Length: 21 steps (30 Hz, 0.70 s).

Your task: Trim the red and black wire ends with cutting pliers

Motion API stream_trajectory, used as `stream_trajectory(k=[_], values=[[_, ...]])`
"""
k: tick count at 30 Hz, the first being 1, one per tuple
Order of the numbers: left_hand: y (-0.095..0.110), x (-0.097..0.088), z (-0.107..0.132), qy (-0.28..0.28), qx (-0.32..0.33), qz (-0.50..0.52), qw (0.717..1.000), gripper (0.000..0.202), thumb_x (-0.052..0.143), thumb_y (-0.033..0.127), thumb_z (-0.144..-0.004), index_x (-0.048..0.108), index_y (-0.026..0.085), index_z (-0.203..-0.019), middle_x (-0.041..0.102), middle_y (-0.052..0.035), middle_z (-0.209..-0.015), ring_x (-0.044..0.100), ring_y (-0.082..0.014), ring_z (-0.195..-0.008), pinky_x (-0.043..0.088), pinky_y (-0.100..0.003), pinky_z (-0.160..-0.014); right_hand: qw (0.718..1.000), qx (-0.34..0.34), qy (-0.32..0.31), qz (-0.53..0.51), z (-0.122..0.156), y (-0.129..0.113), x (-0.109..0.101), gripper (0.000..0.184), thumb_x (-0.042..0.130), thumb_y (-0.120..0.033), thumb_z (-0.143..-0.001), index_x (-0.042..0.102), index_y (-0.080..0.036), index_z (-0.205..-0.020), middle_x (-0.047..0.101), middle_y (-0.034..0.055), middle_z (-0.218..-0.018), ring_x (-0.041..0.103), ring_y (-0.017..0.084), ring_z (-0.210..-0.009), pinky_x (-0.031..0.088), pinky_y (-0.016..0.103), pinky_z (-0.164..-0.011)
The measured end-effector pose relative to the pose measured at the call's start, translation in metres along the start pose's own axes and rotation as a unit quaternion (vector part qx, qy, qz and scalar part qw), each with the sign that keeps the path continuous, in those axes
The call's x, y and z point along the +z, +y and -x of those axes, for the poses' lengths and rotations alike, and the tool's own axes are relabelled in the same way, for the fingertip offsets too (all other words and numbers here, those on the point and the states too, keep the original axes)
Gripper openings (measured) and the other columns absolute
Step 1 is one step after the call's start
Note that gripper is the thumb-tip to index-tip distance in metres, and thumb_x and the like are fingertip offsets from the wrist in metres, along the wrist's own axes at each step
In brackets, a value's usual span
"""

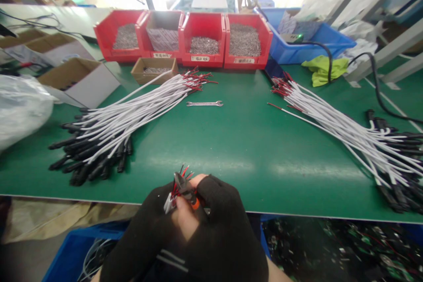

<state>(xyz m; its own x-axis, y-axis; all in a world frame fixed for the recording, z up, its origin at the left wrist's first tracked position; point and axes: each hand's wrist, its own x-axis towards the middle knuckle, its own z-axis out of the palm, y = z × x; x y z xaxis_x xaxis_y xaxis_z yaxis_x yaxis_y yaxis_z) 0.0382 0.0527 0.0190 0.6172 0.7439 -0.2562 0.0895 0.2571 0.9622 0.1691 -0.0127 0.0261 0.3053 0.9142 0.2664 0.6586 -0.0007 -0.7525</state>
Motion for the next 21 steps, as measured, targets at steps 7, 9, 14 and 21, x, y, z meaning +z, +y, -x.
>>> stream_trajectory(k=[7,9,14,21], values=[[0.004,-0.001,0.000,0.006,-0.012,-0.032,0.999,0.021,0.069,0.030,-0.084,0.078,0.012,-0.089,0.077,-0.0034,-0.081,0.065,-0.0208,-0.075,0.047,-0.025,-0.063,0.990,0.090,-0.089,-0.064,0.006,0.016,-0.006,0.015,0.071,-0.033,-0.083,0.073,-0.021,-0.091,0.077,0.0092,-0.089,0.072,0.027,-0.076,0.062,0.043,-0.070],[0.003,-0.001,0.000,0.014,-0.022,-0.049,0.998,0.021,0.068,0.028,-0.084,0.079,0.012,-0.092,0.078,-0.0034,-0.082,0.065,-0.0205,-0.075,0.048,-0.025,-0.064,0.985,0.122,-0.089,-0.086,0.003,0.017,-0.008,0.017,0.071,-0.037,-0.082,0.071,-0.020,-0.086,0.076,0.0090,-0.083,0.070,0.026,-0.069,0.060,0.043,-0.066],[0.000,-0.004,0.003,0.011,-0.037,-0.055,0.998,0.017,0.070,0.020,-0.085,0.083,0.018,-0.096,0.080,-0.0009,-0.086,0.067,-0.0193,-0.077,0.050,-0.023,-0.067,0.977,0.179,-0.044,-0.109,-0.007,0.010,-0.010,0.026,0.065,-0.043,-0.082,0.071,-0.018,-0.077,0.074,0.0097,-0.074,0.067,0.026,-0.063,0.057,0.043,-0.061],[0.001,-0.007,0.005,0.019,-0.063,0.002,0.998,0.013,0.074,0.030,-0.085,0.077,0.019,-0.078,0.072,0.0025,-0.071,0.062,-0.0158,-0.066,0.046,-0.023,-0.061,0.974,0.186,-0.045,-0.122,-0.001,0.017,-0.005,0.027,0.068,-0.042,-0.083,0.075,-0.015,-0.084,0.078,0.0124,-0.084,0.073,0.027,-0.071,0.061,0.041,-0.066]])
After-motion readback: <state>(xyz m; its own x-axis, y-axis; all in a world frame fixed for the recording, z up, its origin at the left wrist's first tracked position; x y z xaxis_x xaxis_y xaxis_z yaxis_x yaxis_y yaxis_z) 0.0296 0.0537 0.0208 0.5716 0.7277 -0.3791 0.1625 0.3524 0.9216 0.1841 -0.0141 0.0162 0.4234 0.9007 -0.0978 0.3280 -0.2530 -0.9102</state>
